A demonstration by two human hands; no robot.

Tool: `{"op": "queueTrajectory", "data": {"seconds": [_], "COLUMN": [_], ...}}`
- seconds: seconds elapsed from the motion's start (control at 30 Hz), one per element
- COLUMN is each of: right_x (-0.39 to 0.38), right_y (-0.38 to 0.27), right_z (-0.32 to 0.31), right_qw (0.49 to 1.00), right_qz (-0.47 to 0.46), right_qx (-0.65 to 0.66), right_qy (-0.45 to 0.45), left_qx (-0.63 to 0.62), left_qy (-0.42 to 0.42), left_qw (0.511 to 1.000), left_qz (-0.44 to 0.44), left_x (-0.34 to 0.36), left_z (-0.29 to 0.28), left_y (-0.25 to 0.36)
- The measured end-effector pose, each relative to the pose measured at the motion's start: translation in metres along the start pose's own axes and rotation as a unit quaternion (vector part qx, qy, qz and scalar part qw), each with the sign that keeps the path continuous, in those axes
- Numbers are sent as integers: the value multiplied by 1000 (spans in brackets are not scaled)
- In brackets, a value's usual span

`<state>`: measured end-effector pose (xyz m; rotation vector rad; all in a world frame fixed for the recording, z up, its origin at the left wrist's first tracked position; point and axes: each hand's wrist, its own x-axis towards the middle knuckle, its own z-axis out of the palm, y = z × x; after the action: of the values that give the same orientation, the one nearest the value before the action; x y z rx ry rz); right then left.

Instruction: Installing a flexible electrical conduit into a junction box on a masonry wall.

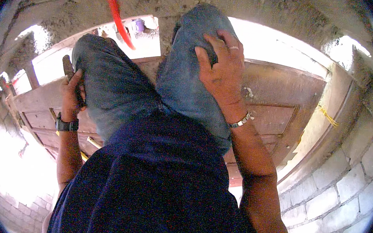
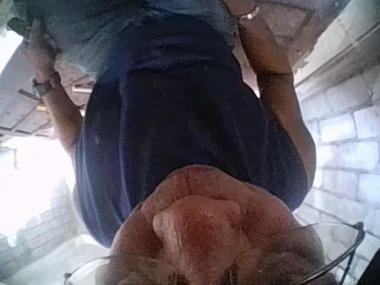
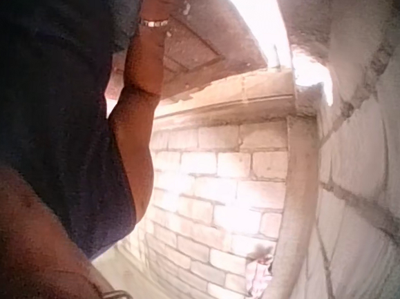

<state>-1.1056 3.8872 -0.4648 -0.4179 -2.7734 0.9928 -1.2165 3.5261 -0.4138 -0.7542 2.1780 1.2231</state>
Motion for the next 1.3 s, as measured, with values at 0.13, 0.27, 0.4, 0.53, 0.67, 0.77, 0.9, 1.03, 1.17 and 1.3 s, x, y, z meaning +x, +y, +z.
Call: {"op": "queueTrajectory", "data": {"seconds": [0.13, 0.27, 0.4, 0.53, 0.67, 0.77, 0.9, 1.03, 1.17, 1.3], "right_x": [2, 2, -1, 0, 3, 3, 16, 28, 33, 39], "right_y": [-2, -1, 0, -7, -20, -42, -96, -100, -84, -80], "right_z": [1, 5, 3, 5, 6, 9, 32, 81, 135, 177], "right_qw": [1000, 1000, 999, 996, 992, 986, 989, 975, 918, 921], "right_qz": [0, -13, -23, -34, -38, -86, -76, 7, 54, 72], "right_qx": [11, -17, -46, -83, -117, -142, -67, -27, -45, -5], "right_qy": [6, 5, 2, -3, -7, -35, -106, -219, -391, -383], "left_qx": [-15, 9, -23, -67, -127, -122, -157, -169, -185, -197], "left_qy": [-7, 33, 0, 9, -19, -19, -29, -58, -94, -90], "left_qw": [1000, 999, 1000, 998, 991, 992, 986, 983, 978, 976], "left_qz": [-9, -5, 7, 14, 30, 7, 47, 32, -15, 9], "left_x": [-3, -9, -6, -14, -14, -11, -5, 1, 7, 10], "left_z": [-1, 0, -2, -13, -25, -35, -34, -34, -45, -50], "left_y": [5, 10, 2, -4, -12, -23, -30, -30, -34, -34]}}
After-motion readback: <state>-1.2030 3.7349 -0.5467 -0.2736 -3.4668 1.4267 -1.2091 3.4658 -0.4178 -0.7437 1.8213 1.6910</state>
